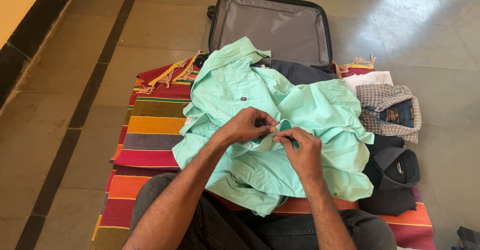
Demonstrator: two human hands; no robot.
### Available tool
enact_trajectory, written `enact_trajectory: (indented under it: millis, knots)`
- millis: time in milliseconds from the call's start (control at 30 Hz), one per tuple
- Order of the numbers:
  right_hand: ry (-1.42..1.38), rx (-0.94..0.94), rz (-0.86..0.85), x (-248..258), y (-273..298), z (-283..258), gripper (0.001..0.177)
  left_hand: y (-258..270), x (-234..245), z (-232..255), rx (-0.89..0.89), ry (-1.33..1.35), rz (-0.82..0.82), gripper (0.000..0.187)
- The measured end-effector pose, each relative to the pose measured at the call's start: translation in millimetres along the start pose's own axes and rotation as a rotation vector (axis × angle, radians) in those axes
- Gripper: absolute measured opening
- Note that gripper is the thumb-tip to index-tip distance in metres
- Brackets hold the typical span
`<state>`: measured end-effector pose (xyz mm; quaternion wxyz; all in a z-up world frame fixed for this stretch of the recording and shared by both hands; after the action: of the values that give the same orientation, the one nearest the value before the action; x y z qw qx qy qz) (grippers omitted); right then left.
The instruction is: The person sits on a mat and folds a white polo shirt, buttoning it before placing it into an open suitcase. They then pick up a light green long-sleeved shirt, button it up, and fold it neatly before placing it on top of the other clothes in the suitcase.
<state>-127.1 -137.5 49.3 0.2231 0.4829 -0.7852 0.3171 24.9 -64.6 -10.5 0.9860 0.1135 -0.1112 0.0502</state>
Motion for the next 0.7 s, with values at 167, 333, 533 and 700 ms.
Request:
enact_trajectory:
  millis: [167, 333, 533, 700]
  knots:
    - [0.030, 0.052, 0.030, -2.7, 2.5, 4.8, 0.022, -6.1, -3.0, -9.6, -0.068, 0.187, -0.101, 0.019]
    - [0.196, 0.160, 0.027, -5.8, 2.2, -3.2, 0.027, -17.2, -9.9, -19.3, -0.110, 0.094, -0.096, 0.019]
    - [0.332, 0.276, 0.127, -9.4, 9.0, -6.4, 0.020, -15.7, -10.9, -18.8, -0.091, 0.187, -0.139, 0.022]
    - [0.394, 0.281, 0.176, -18.7, 12.1, -2.2, 0.016, -6.0, -6.2, -5.2, 0.022, -0.228, -0.041, 0.025]
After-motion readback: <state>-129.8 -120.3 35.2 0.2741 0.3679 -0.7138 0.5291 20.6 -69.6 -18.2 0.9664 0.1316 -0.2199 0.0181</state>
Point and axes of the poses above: each hand's wrist, its own y-axis away from the middle knuckle, its own x-axis out of the back of the hand, z = x × y, the point moved 7 cm from there along -y, towards the middle knuckle, and after that the axes turned 14 degrees about -z, right-handed, at the moved point
